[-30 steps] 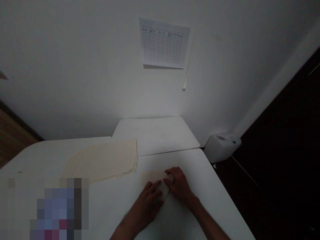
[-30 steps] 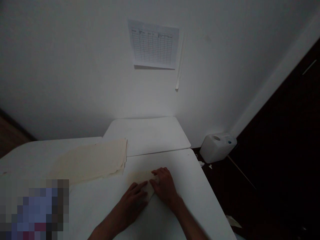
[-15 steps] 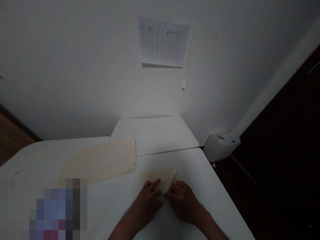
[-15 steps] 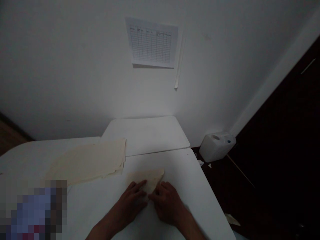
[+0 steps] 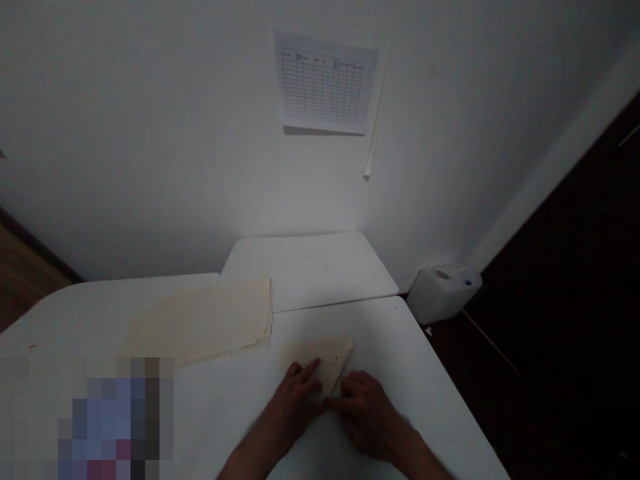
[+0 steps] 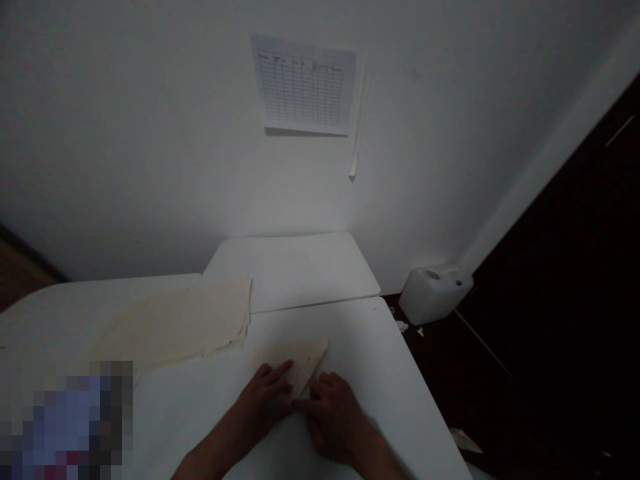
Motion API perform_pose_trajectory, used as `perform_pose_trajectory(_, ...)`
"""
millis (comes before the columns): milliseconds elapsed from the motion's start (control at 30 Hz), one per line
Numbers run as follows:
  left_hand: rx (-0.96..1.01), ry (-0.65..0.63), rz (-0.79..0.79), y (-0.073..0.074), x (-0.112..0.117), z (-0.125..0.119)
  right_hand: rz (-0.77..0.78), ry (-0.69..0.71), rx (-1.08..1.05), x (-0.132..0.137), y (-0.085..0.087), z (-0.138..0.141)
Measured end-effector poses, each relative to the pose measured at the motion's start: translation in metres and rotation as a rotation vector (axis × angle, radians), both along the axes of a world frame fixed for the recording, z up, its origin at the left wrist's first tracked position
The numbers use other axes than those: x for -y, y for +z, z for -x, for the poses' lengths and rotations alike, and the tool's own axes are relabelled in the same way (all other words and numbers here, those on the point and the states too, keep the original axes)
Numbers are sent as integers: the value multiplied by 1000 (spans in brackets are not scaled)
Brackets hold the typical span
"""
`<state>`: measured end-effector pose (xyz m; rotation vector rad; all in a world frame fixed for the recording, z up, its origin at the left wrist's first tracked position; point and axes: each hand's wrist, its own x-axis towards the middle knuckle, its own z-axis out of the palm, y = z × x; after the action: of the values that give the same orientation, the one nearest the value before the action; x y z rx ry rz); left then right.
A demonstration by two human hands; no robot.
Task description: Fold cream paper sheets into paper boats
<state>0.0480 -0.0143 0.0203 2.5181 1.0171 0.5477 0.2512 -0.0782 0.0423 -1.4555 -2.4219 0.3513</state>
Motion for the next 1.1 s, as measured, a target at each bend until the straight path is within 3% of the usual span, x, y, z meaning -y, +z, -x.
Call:
perform_pose_trajectory(200,33,-6,23,2,1,0,10,-105,47,-1,-5,3)
perform_pose_trajectory(500,-29,-4,28,4,0,0,-54,-277,141,-11,-7,-15)
perform_pose_trajectory(1100,14,-11,18,6,1,1,-124,-456,238,-30,-3,-27)
